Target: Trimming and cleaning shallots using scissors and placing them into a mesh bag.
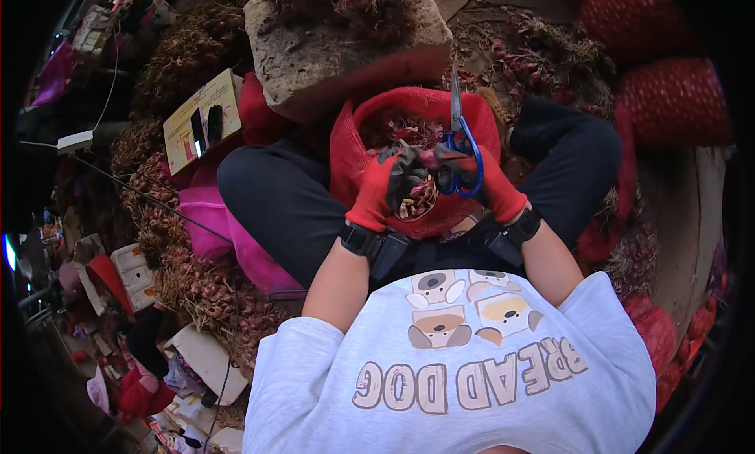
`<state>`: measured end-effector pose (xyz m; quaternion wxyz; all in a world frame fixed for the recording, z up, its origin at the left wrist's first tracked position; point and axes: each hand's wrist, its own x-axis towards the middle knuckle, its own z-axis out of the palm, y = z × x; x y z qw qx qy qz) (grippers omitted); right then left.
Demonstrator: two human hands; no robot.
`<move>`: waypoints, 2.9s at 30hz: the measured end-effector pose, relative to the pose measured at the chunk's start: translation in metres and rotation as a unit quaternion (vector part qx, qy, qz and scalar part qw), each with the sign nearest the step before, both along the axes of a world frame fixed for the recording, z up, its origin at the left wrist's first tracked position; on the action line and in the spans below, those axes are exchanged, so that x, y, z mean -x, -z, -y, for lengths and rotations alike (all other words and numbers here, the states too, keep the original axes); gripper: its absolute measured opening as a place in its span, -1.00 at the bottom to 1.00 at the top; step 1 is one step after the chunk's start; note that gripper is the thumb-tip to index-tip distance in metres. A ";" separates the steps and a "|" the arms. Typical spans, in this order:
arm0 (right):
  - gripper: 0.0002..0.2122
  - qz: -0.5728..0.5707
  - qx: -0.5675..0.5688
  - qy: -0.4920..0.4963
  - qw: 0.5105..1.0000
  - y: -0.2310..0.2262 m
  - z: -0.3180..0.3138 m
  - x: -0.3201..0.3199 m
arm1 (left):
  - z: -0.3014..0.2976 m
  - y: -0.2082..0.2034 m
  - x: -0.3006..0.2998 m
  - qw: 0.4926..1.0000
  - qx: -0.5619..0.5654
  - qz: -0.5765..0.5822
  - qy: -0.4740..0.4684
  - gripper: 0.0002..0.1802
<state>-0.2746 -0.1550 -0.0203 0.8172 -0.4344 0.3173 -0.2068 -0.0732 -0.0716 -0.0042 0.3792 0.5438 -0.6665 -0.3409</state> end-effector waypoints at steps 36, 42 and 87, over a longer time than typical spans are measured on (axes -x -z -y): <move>-0.69 0.017 0.003 0.090 0.996 -0.013 0.005 0.006 | -0.204 0.020 -0.168 0.789 -0.201 -0.186 -0.550 -0.85; -0.71 0.079 -0.017 0.171 0.982 -0.020 0.005 0.000 | -0.208 0.116 -0.238 0.790 -0.437 0.312 -0.298 -0.65; -0.75 -0.365 0.026 0.216 0.905 -0.019 0.023 0.007 | -0.032 0.268 -0.271 0.811 -0.476 0.233 -0.247 -0.49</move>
